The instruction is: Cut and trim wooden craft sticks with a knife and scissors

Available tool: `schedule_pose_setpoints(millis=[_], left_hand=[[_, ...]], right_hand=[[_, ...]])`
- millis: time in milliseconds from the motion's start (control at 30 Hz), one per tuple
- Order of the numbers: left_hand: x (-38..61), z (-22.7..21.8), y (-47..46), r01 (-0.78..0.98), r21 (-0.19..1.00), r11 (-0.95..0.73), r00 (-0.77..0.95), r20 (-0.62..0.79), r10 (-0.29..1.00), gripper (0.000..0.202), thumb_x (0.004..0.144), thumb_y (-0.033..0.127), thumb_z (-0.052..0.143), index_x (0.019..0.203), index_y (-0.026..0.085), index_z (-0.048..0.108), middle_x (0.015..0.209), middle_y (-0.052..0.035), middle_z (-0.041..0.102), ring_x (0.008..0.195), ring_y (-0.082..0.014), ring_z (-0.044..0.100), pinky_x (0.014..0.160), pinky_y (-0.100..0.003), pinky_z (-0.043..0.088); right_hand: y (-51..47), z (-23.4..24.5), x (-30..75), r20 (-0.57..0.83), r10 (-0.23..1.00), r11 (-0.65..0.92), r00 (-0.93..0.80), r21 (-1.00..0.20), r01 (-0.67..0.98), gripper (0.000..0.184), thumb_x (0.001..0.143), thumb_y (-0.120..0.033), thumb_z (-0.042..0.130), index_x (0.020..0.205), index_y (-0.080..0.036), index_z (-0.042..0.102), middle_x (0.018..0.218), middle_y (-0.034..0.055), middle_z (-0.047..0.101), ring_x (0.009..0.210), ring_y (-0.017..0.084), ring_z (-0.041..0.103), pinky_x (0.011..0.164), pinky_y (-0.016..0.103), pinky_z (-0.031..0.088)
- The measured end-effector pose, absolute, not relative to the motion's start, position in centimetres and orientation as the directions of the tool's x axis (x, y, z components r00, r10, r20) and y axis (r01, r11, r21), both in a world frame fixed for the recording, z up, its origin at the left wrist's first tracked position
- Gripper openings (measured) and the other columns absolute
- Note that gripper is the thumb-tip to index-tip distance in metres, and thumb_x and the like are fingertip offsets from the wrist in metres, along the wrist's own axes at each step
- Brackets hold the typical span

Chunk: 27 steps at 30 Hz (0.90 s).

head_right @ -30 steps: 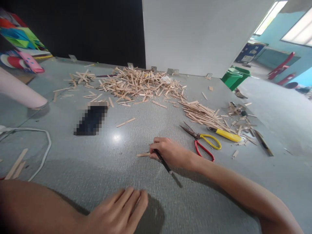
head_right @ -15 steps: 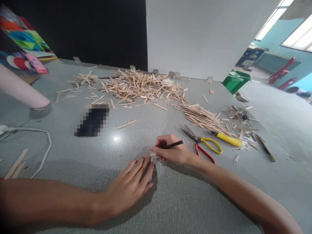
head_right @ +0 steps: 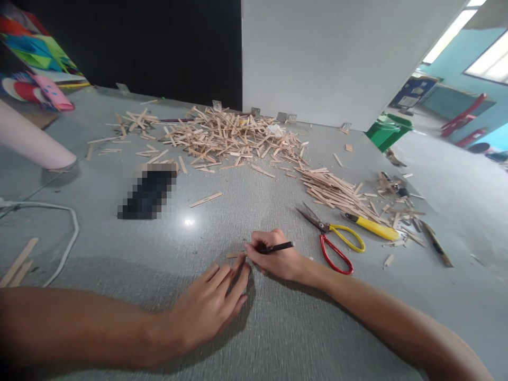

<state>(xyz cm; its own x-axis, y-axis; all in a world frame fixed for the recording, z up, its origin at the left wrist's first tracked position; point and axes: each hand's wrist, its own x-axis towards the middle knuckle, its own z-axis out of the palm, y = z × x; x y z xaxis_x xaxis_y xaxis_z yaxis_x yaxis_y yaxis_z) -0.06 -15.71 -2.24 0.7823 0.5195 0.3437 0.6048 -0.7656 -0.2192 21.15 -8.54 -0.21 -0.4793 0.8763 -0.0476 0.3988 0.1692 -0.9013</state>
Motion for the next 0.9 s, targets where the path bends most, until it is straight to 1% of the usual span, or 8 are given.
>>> schedule_pose_setpoints(millis=[67,133,233,367,500,667,767,900], left_hand=[[0.0,-2.1,-15.8,0.624,-0.211,-0.753,0.771,0.326,0.547,0.046,0.108,0.029,0.049,0.138,0.0,0.067,0.133,-0.0269,0.075,0.092,-0.0304,0.08,0.071,-0.038,0.06],[0.0,-2.1,-15.9,0.634,-0.202,-0.746,0.766,0.3,0.569,0.046,0.105,0.029,0.053,0.139,0.002,0.069,0.136,-0.0259,0.073,0.077,-0.0268,0.08,0.058,-0.034,0.058],[-0.1,-2.2,-16.1,0.638,-0.212,-0.741,0.765,0.289,0.576,0.048,0.103,0.031,0.057,0.138,0.002,0.071,0.137,-0.0265,0.072,0.059,-0.0219,0.075,0.047,-0.032,0.055],[-0.2,-2.2,-16.2,0.636,-0.241,-0.733,0.769,0.268,0.58,0.051,0.1,0.03,0.059,0.14,0.001,0.07,0.138,-0.0282,0.07,0.05,-0.0197,0.07,0.043,-0.031,0.055],[-0.3,-1.6,-16.0,0.636,-0.223,-0.739,0.77,0.246,0.588,0.054,0.098,0.029,0.06,0.142,-0.001,0.068,0.139,-0.0286,0.068,0.048,-0.0188,0.069,0.042,-0.03,0.055],[-0.1,-1.2,-15.8,0.631,-0.216,-0.745,0.775,0.213,0.594,0.053,0.098,0.032,0.059,0.14,0.002,0.071,0.141,-0.0287,0.067,0.048,-0.0185,0.069,0.043,-0.03,0.056],[-0.1,-1.3,-15.8,0.617,-0.215,-0.757,0.784,0.247,0.569,0.049,0.101,0.031,0.053,0.135,0.003,0.074,0.138,-0.0302,0.069,0.046,-0.019,0.068,0.042,-0.031,0.055],[-0.2,-1.6,-15.7,0.59,-0.218,-0.778,0.794,0.332,0.509,0.048,0.105,0.025,0.043,0.127,0.0,0.077,0.129,-0.0313,0.073,0.045,-0.0189,0.068,0.041,-0.03,0.054]], right_hand=[[-8.6,-0.5,21.1,-0.038,0.883,0.163,-0.468,-0.91,0.381,0.039,0.101,-0.031,0.06,0.066,-0.024,0.043,0.047,-0.0061,0.051,0.038,0.01,0.053,0.04,0.02,0.035],[-8.6,-0.9,21.2,-0.044,0.887,0.146,-0.461,-0.918,0.368,0.04,0.101,-0.033,0.06,0.066,-0.024,0.044,0.047,-0.0062,0.051,0.037,0.01,0.054,0.039,0.02,0.035],[-8.5,-1.1,21.3,-0.044,0.89,0.134,-0.455,-0.927,0.351,0.04,0.101,-0.034,0.061,0.066,-0.024,0.044,0.047,-0.0065,0.051,0.035,0.01,0.053,0.037,0.02,0.035],[-8.4,-1.0,21.3,-0.059,0.884,0.108,-0.464,-0.939,0.325,0.042,0.102,-0.035,0.061,0.066,-0.024,0.044,0.046,-0.0067,0.052,0.035,0.009,0.052,0.037,0.019,0.036],[-8.4,-0.7,21.2,-0.07,0.89,0.091,-0.451,-0.941,0.326,0.042,0.102,-0.035,0.062,0.065,-0.024,0.045,0.045,-0.0065,0.052,0.035,0.009,0.053,0.037,0.018,0.037],[-8.4,-0.9,21.2,-0.072,0.903,0.069,-0.424,-0.949,0.309,0.042,0.102,-0.037,0.065,0.066,-0.022,0.05,0.048,-0.0059,0.056,0.034,0.009,0.055,0.036,0.018,0.037],[-8.5,-1.1,21.2,-0.081,0.907,0.056,-0.413,-0.949,0.31,0.041,0.102,-0.038,0.065,0.067,-0.022,0.05,0.049,-0.0061,0.056,0.035,0.009,0.055,0.035,0.018,0.037],[-8.6,-1.1,21.3,-0.092,0.909,0.05,-0.406,-0.944,0.327,0.042,0.102,-0.037,0.066,0.067,-0.022,0.05,0.047,-0.0064,0.054,0.035,0.009,0.055,0.036,0.018,0.037]])
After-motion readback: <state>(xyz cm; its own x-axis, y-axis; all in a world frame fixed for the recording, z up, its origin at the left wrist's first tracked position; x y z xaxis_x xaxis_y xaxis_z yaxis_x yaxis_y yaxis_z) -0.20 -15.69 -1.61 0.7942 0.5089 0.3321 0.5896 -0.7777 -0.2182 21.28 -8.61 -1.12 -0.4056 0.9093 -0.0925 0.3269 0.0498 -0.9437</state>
